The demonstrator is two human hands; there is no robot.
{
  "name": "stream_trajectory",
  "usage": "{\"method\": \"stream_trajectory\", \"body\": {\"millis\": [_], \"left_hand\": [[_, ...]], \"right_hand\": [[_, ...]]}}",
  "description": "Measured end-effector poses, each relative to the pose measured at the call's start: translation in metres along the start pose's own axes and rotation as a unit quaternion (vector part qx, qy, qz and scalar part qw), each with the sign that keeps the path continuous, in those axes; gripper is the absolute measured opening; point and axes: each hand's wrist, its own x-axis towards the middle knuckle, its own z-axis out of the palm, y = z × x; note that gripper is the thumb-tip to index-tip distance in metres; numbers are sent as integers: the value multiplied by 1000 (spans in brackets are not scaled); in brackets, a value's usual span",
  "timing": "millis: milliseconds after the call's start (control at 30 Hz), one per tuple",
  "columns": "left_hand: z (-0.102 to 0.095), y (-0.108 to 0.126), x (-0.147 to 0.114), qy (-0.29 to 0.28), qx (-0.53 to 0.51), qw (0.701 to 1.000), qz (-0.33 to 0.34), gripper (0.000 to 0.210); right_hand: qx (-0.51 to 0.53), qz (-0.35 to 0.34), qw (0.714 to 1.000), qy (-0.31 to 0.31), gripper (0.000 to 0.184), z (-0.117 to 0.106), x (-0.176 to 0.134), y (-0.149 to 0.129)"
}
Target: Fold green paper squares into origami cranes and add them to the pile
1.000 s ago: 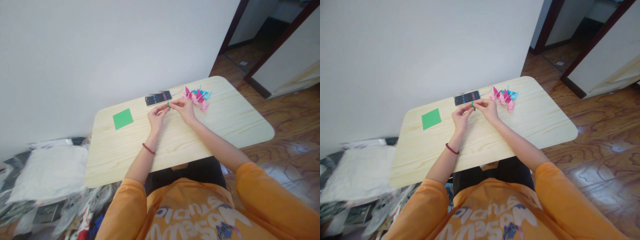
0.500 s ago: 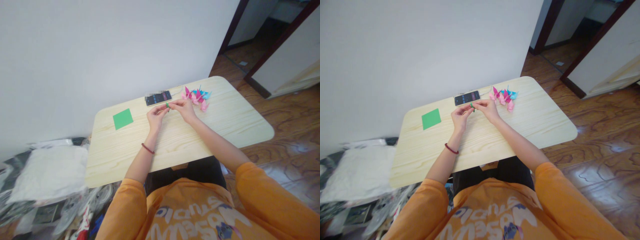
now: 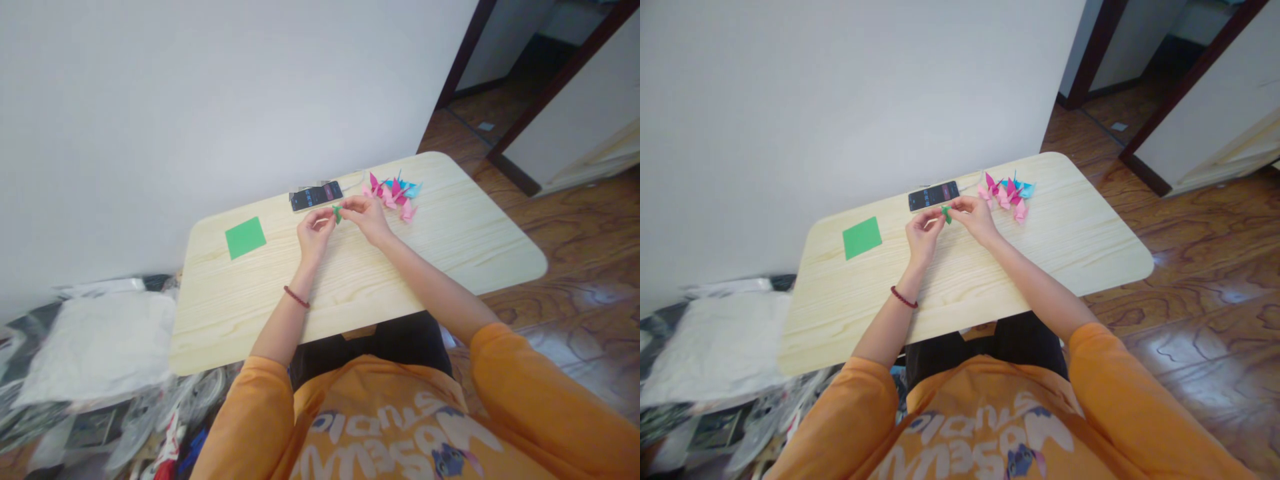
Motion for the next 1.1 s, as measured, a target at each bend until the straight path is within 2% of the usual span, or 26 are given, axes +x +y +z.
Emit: {"method": "stream_trajectory", "body": {"millis": [100,200,367,567,800,967,1100], "left_hand": [[0,0,1,5,-9,1000,27,21],[0,-1,2,9,-28,999,24,21],[0,-3,3,41,-27,999,0,30],[-1,-7,4,11,-86,994,-65,45],[3,-8,1,-23,-99,988,-119,47],[3,-8,1,-23,-116,983,-143,52],[1,-6,4,-12,-105,984,-146,52]], "right_hand": [[7,5,1000,-22,25,-1,1,0],[17,13,999,-30,26,-2,2,1],[24,15,1000,5,33,-2,2,1],[11,1,1000,2,37,-3,2,2],[27,12,999,40,38,-4,4,8],[12,13,998,63,39,-4,5,11],[17,29,998,51,36,-4,5,14]]}}
